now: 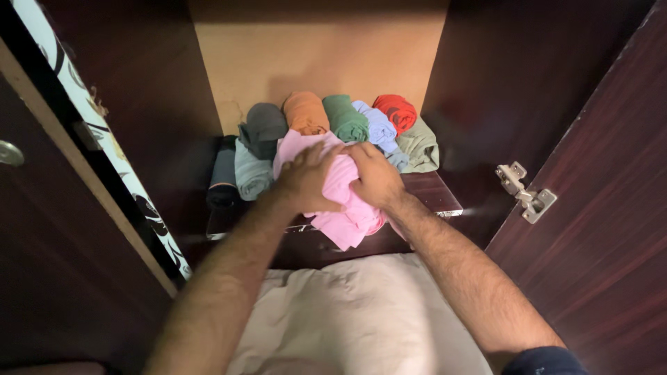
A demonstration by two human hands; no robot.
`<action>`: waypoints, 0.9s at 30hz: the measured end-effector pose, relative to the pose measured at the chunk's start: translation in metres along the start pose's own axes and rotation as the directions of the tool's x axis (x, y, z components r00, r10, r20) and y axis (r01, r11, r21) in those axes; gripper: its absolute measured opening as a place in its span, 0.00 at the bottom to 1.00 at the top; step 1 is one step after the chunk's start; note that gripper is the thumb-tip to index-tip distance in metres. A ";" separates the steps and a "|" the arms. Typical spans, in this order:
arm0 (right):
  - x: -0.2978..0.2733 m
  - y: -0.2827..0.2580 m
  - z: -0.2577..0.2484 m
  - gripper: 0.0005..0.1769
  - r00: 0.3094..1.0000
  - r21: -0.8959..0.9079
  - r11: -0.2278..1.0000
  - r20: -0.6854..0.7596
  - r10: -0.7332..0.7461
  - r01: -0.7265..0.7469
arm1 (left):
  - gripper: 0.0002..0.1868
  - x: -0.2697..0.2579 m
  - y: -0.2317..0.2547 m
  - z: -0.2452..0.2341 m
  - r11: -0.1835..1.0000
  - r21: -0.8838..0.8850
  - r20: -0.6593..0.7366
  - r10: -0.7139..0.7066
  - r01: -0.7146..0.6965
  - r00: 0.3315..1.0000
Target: The person removes a shirt and pants from a closet shelf, folds them, places them onto a chair, and rearranges the remaining rolled clothes on the shelf by hand.
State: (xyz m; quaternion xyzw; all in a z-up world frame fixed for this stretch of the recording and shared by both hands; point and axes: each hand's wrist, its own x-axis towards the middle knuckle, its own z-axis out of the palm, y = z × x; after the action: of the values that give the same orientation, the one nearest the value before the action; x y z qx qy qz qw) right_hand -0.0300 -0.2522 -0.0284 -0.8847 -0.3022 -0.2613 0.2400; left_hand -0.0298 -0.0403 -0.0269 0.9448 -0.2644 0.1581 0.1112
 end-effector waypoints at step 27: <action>-0.026 0.010 -0.026 0.44 0.964 0.049 0.974 0.142 -0.224 0.219 | 0.48 -0.014 0.034 0.023 0.990 0.135 -0.127 -0.030 0.047 0.992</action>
State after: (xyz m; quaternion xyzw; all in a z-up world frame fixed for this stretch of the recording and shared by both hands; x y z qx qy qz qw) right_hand -0.0496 -0.2853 -0.0276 -0.8581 -0.4203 -0.2158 0.2011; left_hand -0.0536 -0.0685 -0.0485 0.9435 -0.2271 0.2322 0.0652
